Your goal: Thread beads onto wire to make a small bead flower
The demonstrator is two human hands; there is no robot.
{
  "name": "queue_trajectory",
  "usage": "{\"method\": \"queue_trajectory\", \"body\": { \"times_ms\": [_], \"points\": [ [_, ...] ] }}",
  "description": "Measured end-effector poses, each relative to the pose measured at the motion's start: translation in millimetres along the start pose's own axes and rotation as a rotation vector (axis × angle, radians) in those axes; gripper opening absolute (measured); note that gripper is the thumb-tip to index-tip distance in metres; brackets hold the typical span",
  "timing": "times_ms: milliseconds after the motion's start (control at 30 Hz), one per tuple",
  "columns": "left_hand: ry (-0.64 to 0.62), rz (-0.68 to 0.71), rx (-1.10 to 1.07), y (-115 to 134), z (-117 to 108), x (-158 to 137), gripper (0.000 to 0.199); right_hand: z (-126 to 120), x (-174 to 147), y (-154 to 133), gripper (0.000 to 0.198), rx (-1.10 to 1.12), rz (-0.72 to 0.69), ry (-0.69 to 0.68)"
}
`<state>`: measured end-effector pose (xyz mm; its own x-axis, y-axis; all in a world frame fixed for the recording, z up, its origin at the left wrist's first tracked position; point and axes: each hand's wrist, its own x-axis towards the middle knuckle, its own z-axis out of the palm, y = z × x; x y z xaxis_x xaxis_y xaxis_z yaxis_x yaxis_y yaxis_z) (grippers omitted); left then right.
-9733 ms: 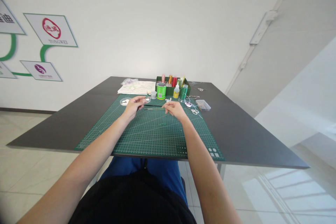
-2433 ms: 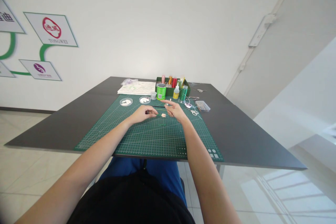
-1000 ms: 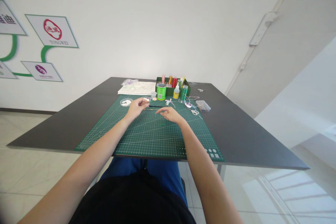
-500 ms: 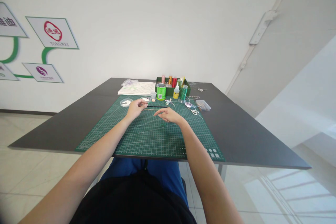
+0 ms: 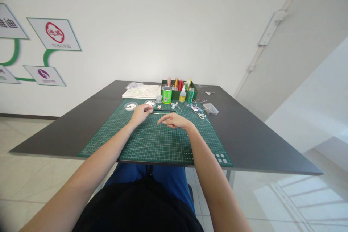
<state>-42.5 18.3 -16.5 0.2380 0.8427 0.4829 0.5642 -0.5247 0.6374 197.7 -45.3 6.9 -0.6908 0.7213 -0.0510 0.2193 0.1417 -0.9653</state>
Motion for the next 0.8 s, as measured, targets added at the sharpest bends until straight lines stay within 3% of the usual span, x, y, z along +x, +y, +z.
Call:
{"method": "queue_trajectory", "body": {
  "times_ms": [467, 800],
  "points": [
    [-0.243, 0.151, 0.251, 17.5, -3.3, -9.6, 0.015, -0.8, -2.8, -2.4, 0.035, 0.241, -0.094, 0.067],
    [-0.279, 0.165, 0.312, 24.6, -5.3, -11.7, 0.019, -4.9, -0.8, 3.6, 0.028, 0.33, -0.144, 0.026]
  ]
}}
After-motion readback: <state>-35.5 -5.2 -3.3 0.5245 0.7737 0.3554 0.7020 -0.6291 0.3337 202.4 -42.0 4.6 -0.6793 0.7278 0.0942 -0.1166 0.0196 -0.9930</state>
